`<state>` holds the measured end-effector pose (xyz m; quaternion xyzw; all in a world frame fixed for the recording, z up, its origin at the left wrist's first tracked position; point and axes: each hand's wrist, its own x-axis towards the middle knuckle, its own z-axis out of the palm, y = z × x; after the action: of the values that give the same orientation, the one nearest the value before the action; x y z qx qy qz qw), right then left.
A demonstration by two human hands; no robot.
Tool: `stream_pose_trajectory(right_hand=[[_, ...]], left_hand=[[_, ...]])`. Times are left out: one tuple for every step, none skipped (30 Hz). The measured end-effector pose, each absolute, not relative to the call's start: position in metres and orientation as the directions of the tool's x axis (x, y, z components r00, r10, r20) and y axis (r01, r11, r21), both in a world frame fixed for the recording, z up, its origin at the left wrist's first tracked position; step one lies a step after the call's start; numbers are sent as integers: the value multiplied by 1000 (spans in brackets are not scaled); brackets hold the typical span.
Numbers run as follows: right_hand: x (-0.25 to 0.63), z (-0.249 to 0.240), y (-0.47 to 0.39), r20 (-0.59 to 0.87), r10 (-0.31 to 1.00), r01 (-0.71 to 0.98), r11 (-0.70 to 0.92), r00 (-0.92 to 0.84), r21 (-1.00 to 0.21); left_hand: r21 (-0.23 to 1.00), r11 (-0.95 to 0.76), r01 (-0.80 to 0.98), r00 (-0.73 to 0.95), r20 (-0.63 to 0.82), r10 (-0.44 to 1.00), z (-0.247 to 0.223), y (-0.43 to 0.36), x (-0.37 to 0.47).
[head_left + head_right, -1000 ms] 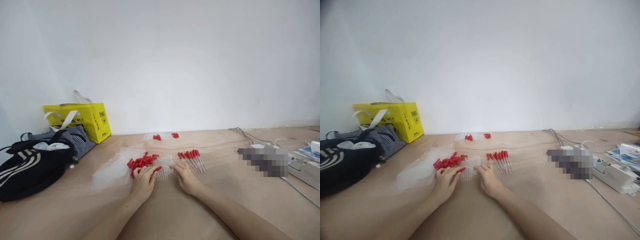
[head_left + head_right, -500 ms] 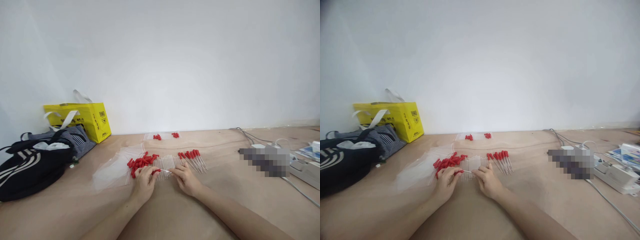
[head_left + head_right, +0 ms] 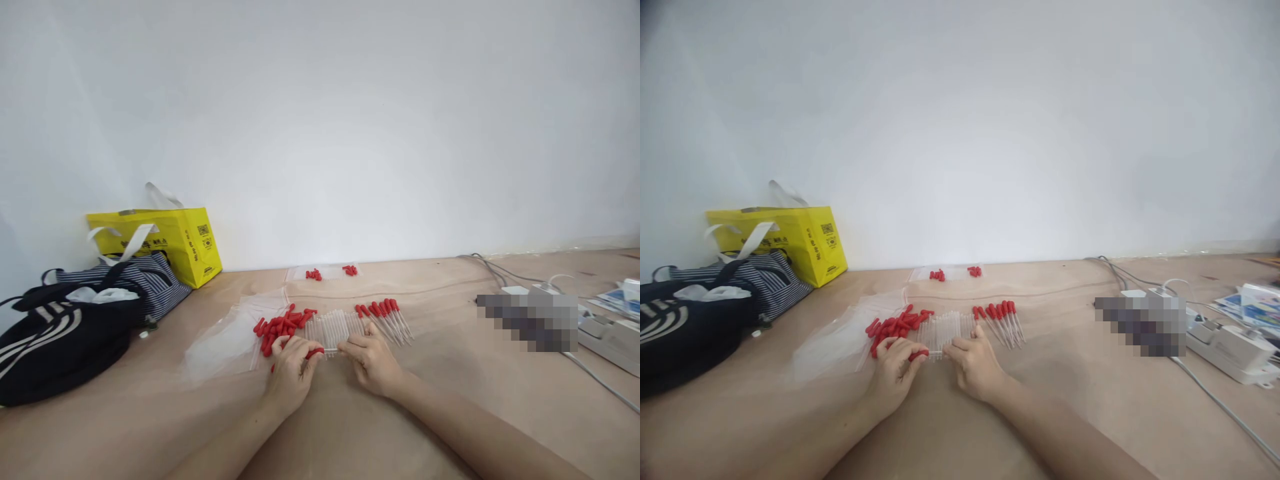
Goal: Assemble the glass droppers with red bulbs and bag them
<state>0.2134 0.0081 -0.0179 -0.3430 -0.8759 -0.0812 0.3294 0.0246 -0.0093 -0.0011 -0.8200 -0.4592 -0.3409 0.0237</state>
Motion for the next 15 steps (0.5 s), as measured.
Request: stream_pose_trajectory(right_hand=[[213, -18, 8, 633, 547, 650, 754, -548, -89], [212, -18, 7, 635, 545, 644, 759, -548, -94], [212, -17, 6, 635, 541, 637, 764, -551, -98], [211, -17, 5, 637, 537, 631, 769, -553, -101], [211, -17, 5, 638, 535, 627, 772, -554, -104], [211, -17, 4, 636, 535, 625, 774, -556, -105], [211, -17, 4, 633, 537, 625, 773, -558, -106], [211, -17, 3, 629, 542, 628, 771, -558, -107], [211, -18, 4, 623, 547, 631, 768, -559, -107], [211, -19, 4, 619, 550, 632, 767, -561, -109], [211, -19, 5, 616, 550, 629, 770, -564, -111], [211, -20, 6, 613, 549, 623, 774, -568, -115], [211, -21, 6, 610, 548, 616, 778, -572, -121], [211, -22, 7, 607, 547, 608, 784, -576, -128], [211, -22, 8, 606, 546, 601, 788, -578, -136]], left_hand=[[266, -585, 766, 357, 581, 731, -1, -10, 25], [262, -593, 761, 367, 580, 727, -1, -10, 25], [259, -601, 756, 378, 578, 724, -1, -11, 25], [259, -609, 750, 389, 573, 721, -1, -11, 25], [258, -616, 744, 398, 569, 720, -1, -12, 26], [259, -621, 740, 407, 563, 720, 0, -12, 26], [259, -623, 738, 413, 557, 721, 0, -13, 26], [260, -623, 737, 417, 551, 723, 0, -13, 26], [262, -622, 738, 419, 544, 727, 0, -13, 26], [264, -620, 739, 421, 538, 730, 0, -12, 26], [264, -621, 738, 426, 531, 733, 0, -12, 26], [263, -622, 737, 433, 523, 734, 0, -11, 26], [262, -625, 736, 439, 518, 734, 0, -11, 25], [259, -626, 736, 442, 516, 733, 0, -10, 25], [255, -627, 736, 443, 519, 731, 0, -10, 25]])
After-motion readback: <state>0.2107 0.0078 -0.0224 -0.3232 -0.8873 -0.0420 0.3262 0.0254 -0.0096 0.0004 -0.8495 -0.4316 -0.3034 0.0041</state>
